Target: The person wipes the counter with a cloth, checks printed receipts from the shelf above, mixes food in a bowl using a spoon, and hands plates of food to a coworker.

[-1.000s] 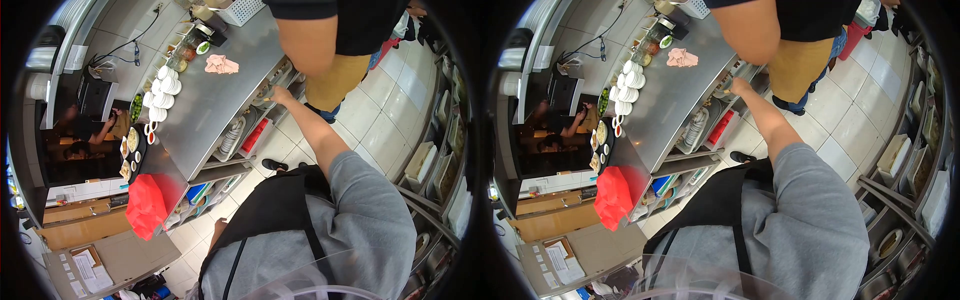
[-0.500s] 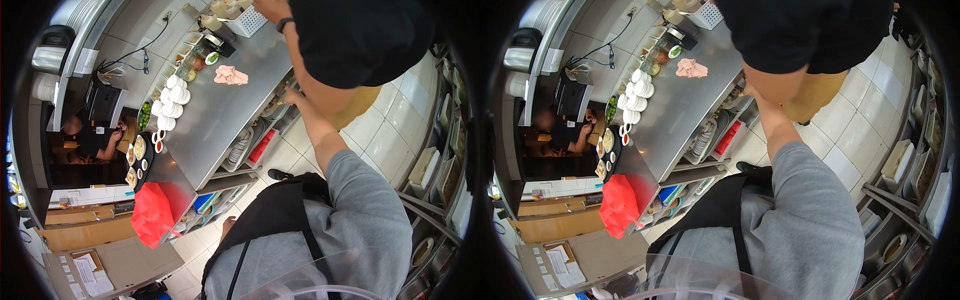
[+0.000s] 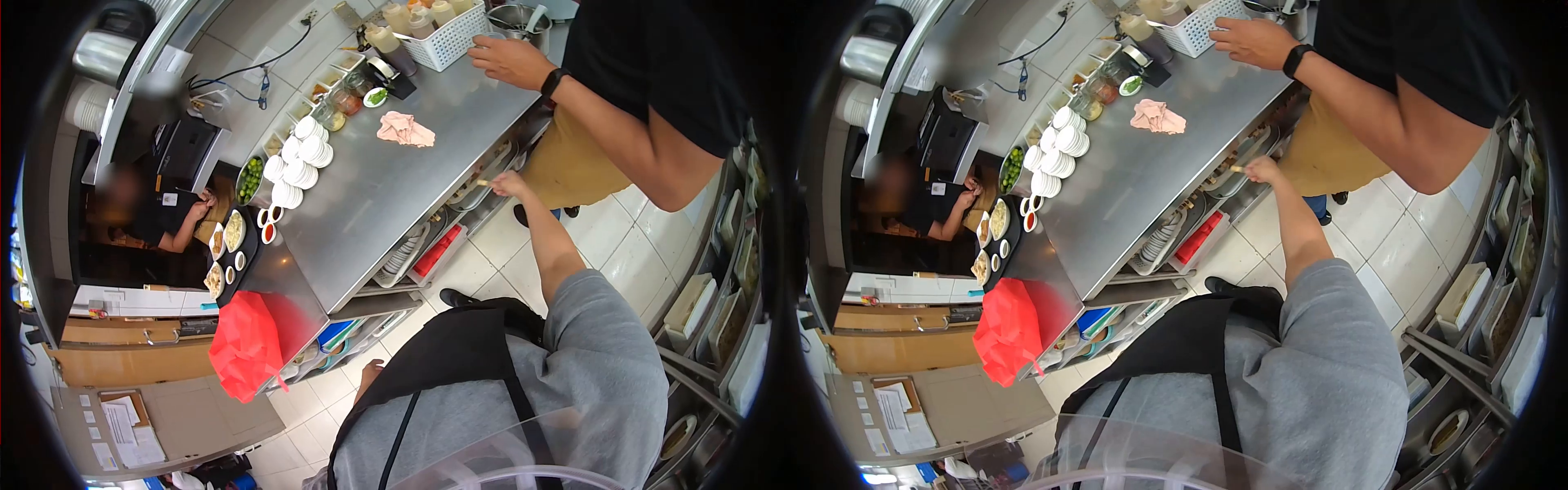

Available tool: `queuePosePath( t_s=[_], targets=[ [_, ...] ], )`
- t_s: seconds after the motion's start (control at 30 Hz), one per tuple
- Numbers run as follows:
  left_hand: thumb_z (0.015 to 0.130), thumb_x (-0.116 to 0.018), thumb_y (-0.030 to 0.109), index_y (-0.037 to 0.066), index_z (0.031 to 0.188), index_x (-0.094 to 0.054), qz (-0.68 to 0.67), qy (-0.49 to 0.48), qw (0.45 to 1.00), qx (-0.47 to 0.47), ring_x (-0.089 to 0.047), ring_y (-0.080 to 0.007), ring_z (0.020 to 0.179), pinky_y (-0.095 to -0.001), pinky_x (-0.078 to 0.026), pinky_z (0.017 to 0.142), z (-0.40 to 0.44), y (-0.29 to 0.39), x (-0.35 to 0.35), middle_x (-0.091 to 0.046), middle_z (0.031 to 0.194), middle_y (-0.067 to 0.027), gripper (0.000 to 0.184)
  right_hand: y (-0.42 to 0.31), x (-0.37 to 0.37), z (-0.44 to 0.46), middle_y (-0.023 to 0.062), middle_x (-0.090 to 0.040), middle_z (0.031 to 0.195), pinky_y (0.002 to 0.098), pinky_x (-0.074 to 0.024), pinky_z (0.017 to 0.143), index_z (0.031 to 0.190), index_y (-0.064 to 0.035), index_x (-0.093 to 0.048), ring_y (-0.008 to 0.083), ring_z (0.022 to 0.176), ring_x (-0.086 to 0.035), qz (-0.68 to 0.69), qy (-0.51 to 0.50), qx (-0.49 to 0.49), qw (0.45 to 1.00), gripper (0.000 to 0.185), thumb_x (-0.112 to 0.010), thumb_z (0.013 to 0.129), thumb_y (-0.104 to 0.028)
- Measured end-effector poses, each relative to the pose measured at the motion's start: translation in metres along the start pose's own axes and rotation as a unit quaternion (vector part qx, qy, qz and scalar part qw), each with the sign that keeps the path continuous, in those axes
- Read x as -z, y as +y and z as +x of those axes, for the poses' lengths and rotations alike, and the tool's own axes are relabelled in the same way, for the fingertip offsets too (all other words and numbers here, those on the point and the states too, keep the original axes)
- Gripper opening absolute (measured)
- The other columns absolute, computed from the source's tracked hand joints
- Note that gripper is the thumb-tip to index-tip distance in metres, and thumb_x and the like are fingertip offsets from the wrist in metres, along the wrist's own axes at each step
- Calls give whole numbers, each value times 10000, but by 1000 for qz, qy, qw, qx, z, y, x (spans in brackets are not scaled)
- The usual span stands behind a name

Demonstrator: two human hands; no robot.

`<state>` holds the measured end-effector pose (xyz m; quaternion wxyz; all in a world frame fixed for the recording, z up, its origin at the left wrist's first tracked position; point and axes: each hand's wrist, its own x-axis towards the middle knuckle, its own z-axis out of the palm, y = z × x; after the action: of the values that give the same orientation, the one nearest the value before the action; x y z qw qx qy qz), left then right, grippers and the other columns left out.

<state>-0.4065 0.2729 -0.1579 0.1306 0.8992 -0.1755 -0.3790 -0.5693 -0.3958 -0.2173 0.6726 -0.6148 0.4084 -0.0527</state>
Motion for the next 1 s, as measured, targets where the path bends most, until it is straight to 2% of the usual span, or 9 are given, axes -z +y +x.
queuePosePath(
  t_s=[0.17, 0.4, 0.5, 0.6, 0.73, 0.77, 0.87, 0.93, 1.0],
  targets=[
    [679, -705, 125, 13, 1070, -590, -44, -14, 999, 12, -654, -203, 763, -299, -522, 665, 9, -37, -21, -669, 828, -143, 423, 6, 1, -10, 11, -600, 689, 198, -432, 479, 835, -40, -638, 64, 552, -518, 234, 151, 25, 960, 146, -648, 826, -186],
    [666, -721, 141, 23, 1069, -594, -21, 3, 999, 39, -655, -197, 755, -301, -521, 669, 5, -50, -38, -674, 818, -130, 440, -47, -20, 36, 66, -602, 756, 211, -473, 514, 865, -37, -598, 115, 586, -551, 271, 252, 25, 929, 88, -574, 812, -103],
    [644, -763, 226, 57, 1050, -614, 16, 5, 998, 59, -655, -236, 776, -334, -508, 739, -12, -24, -27, -679, 820, -108, 464, -26, -22, 31, 13, -622, 880, 251, -511, 658, 990, -111, -581, 134, 772, -609, 366, 186, 29, 911, 148, -540, 864, -177],
    [640, -774, 299, 94, 1043, -619, 30, 7, 998, 53, -635, -262, 860, -355, -498, 786, -12, -28, -42, -670, 866, -126, 478, 12, -19, 33, -1, -617, 939, 239, -504, 636, 1031, -143, -555, 111, 819, -602, 269, 102, -41, 957, 171, -493, 911, -247],
    [652, -759, 324, 119, 1057, -606, 60, -10, 996, 71, -596, -304, 965, -377, -480, 841, -4, -16, -64, -638, 997, -155, 479, 77, -40, 45, -11, -444, 510, 272, -317, 395, 590, -139, -484, 113, 435, -411, -46, -119, -3, 992, 212, -371, 764, -97],
    [655, -755, 319, 117, 1058, -604, 51, -6, 996, 71, -590, -302, 979, -377, -476, 849, -5, -9, -69, -634, 1012, -151, 475, 63, -56, 12, -9, -482, 538, 278, -358, 409, 603, -137, -505, 118, 456, -451, -136, -193, 119, 964, 198, -374, 730, -61],
    [677, -720, 274, 112, 1064, -599, 35, -2, 998, 49, -575, -303, 1010, -379, -465, 873, -9, 12, -84, -625, 1045, -138, 436, 65, -87, -27, -1, -583, 648, 279, -451, 480, 772, -86, -620, 110, 556, -554, -152, -266, 34, 951, 170, -489, 720, 9],
    [682, -705, 247, 112, 1068, -597, 32, 6, 999, 28, -573, -308, 1011, -381, -464, 876, -14, 23, -95, -625, 1048, -133, 423, 61, -110, -52, 4, -605, 683, 286, -455, 502, 879, -43, -638, 107, 582, -556, -255, -252, 86, 929, 103, -589, 793, -72],
    [690, -697, 189, 118, 998, -637, 45, 41, 998, -1, -596, -311, 949, -385, -476, 843, -20, 24, -111, -641, 972, -150, 322, 57, -125, -53, 27, -571, 621, 301, -431, 527, 786, -47, -623, 126, 562, -524, -280, -290, 117, 908, 132, -602, 792, -177]
  ],
)
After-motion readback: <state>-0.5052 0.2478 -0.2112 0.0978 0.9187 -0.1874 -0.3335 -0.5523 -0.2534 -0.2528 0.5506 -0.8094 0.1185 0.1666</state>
